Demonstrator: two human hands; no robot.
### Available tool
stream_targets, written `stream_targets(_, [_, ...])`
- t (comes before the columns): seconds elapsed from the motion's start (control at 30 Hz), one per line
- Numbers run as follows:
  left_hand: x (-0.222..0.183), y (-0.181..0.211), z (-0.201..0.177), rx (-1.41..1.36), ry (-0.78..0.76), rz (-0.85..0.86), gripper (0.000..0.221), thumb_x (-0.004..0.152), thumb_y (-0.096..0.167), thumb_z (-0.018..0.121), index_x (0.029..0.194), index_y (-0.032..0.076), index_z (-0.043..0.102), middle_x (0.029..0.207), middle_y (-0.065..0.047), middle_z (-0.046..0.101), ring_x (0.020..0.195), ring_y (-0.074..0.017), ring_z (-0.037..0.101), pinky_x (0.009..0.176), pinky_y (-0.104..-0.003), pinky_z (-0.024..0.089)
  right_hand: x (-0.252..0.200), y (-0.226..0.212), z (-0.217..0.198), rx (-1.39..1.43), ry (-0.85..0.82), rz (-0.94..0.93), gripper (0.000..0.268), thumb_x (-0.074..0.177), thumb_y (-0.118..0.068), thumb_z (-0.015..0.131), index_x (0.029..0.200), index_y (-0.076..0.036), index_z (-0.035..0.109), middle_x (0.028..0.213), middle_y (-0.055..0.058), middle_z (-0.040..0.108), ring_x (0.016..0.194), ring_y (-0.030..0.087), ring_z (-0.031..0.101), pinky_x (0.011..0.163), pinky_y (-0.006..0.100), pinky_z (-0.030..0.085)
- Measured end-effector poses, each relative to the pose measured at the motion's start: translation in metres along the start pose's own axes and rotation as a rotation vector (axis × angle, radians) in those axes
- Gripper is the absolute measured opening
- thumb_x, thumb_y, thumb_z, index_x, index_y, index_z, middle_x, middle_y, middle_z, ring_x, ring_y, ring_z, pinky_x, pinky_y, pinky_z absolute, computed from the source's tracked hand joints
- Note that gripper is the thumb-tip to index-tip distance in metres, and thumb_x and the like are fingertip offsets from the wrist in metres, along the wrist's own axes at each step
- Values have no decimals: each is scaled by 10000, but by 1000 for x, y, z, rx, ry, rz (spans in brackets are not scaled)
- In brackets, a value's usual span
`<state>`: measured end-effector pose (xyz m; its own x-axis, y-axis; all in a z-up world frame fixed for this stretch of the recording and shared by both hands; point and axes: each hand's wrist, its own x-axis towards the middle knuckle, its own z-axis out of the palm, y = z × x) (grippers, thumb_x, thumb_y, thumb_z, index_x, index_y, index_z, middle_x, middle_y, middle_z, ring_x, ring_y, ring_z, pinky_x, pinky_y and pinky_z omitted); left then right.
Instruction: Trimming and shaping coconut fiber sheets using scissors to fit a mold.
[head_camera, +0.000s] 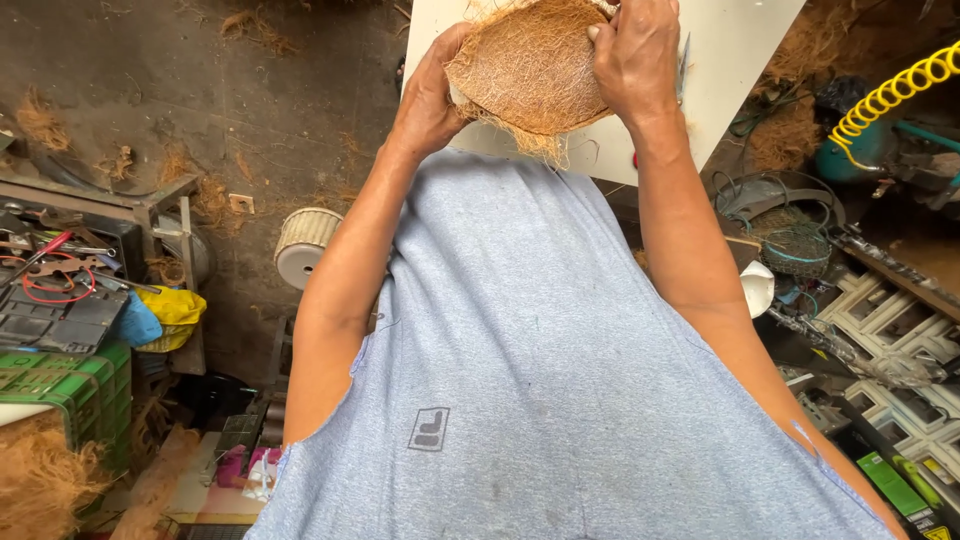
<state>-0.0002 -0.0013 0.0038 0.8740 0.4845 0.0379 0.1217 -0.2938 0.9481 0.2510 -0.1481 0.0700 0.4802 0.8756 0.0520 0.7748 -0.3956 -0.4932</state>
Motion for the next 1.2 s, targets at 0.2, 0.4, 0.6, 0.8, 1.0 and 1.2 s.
stream_targets(0.2, [7,15,-20,-36,-93,-218,759,927,-91,656,1564,218,382,1631,-169,403,1513,-381,426,1191,-467,441,2,-1,0,37,-6,-19,356,869,168,718,939,-62,454,772,67,453,749,215,424,753,422,411])
stream_targets(0.4, [23,29,-36,-326,112,-294,445,957,176,534,1394,129,602,1427,-136,610,1316,-288,574,1116,-495,503,-1,3,1,54,-17,-25,369,894,162,733,956,-65,449,751,52,453,694,199,420,664,403,398])
stream_targets(0.6, [41,46,-36,-29,-67,-301,541,1002,458,620,1396,87,599,1425,-166,615,1300,-321,614,1005,-481,526,1,6,1,71,-5,-35,331,879,137,739,994,-38,483,745,70,499,655,215,455,595,415,395])
stream_targets(0.8, [42,59,-34,83,-69,-314,477,995,422,582,1328,85,639,1285,-149,709,896,-218,553,843,-444,528,-8,18,10,82,52,-71,407,911,164,739,1034,-61,423,768,53,463,630,180,419,557,369,402])
stream_targets(1.0, [36,52,-26,137,-33,-247,479,1063,460,552,1345,77,610,1298,-188,689,1135,-321,689,921,-483,555,-9,30,16,75,87,-120,442,934,178,748,1087,-61,408,770,58,462,603,175,403,538,352,407])
stream_targets(1.2, [31,53,-21,174,37,-181,399,1078,367,590,1347,75,626,1272,-162,720,1125,-297,714,901,-425,580,-5,17,-3,60,116,-90,222,1003,-134,684,1030,-37,486,862,104,530,735,257,504,628,426,426])
